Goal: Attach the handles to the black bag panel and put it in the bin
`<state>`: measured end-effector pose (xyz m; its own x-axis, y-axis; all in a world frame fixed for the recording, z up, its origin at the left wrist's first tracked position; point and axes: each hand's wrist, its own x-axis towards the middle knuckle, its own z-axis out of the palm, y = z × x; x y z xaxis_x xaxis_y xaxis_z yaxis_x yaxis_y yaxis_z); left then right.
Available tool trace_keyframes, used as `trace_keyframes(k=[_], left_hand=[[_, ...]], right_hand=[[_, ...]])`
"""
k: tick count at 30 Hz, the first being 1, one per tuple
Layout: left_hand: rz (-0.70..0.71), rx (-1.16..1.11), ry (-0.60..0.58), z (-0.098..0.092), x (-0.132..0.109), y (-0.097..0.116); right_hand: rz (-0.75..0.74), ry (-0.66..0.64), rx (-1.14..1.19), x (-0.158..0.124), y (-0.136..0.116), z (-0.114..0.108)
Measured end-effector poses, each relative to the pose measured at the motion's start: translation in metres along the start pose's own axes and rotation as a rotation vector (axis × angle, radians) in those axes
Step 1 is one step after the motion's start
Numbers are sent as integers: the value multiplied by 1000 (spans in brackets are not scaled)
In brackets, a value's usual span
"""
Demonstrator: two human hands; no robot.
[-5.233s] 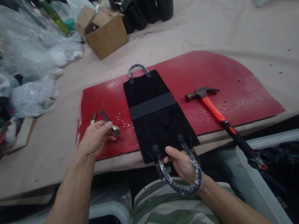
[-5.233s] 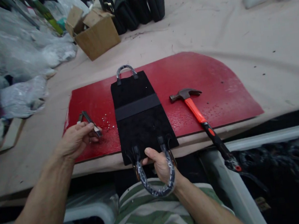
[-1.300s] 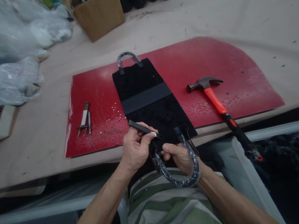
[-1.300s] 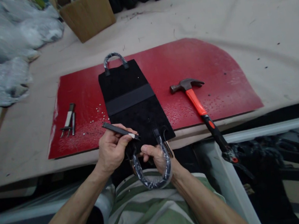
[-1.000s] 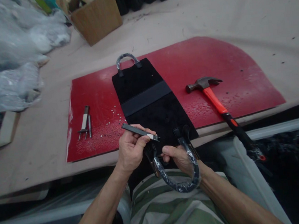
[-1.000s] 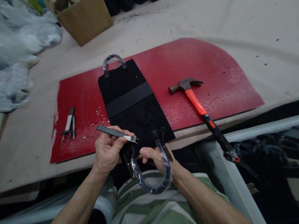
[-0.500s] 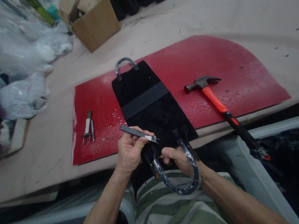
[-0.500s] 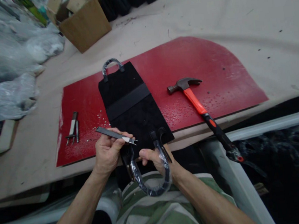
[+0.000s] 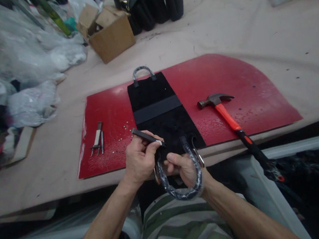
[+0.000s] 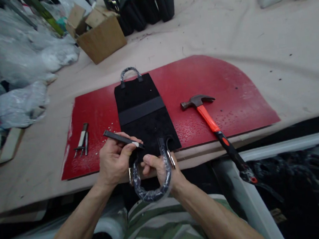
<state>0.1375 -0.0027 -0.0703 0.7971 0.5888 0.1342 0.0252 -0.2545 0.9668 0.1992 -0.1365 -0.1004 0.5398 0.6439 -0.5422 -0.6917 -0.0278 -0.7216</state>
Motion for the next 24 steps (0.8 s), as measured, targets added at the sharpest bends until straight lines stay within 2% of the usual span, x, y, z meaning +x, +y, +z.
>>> trace_keyframes(k=[4,7,10,19,24], left_hand=[[33,63,-44,-5,16,-9],[96,109,-71,-2,14,-20],[158,145,-74,3,6,-29],[367,318,-22,9,0,-32],[435,384,-21,10,0,-33]], right_hand=[[22,-11,-13,3,-12,9],[39,-76,-41,-3,-12,2],[0,-88,-156,-8,-9,-9],[-10,-48,-555,-9,-14,-31],[-42,-49,-574,-13,-12,-36]])
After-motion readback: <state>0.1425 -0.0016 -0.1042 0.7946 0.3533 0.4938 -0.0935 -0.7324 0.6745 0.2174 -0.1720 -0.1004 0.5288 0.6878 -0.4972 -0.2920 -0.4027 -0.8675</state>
